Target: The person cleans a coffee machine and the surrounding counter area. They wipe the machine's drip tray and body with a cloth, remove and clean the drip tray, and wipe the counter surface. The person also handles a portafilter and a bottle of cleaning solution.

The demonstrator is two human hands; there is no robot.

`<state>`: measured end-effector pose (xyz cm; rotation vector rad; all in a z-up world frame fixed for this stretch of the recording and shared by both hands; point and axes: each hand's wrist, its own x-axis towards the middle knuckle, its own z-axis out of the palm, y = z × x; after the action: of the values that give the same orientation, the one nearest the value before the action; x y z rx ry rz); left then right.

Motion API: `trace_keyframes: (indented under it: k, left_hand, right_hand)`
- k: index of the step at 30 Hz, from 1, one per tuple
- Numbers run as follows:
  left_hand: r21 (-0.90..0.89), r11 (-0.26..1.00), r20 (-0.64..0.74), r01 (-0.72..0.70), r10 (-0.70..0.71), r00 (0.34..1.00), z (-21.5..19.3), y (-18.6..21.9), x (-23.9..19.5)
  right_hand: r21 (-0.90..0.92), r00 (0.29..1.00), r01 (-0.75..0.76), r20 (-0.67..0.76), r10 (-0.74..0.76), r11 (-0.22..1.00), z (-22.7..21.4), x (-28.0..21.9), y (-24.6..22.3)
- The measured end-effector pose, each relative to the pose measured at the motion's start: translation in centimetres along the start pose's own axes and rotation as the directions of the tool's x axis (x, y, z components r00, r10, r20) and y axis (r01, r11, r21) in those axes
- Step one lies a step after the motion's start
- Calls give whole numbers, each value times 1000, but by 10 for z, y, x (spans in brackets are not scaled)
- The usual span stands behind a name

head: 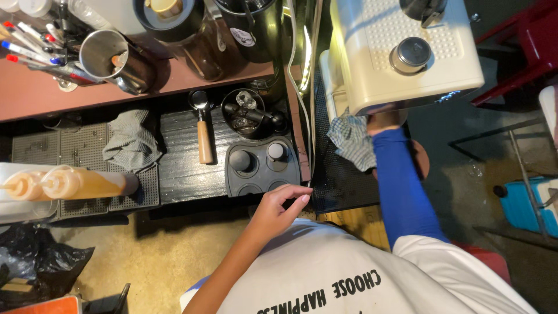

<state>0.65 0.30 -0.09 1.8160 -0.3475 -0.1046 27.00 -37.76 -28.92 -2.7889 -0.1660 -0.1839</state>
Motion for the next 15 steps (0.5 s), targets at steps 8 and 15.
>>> trace_keyframes:
  k: [8, 15]
  left_hand:
    - [20, 988, 63, 155, -156, 986, -1, 2, 4]
    - [7, 995, 22, 104, -104, 994, -10, -2, -4]
  right_hand:
    - [428, 912, 104, -401, 85, 898, 54, 52, -84]
    - [619, 928, -51, -261, 267, 784, 60, 59, -100]
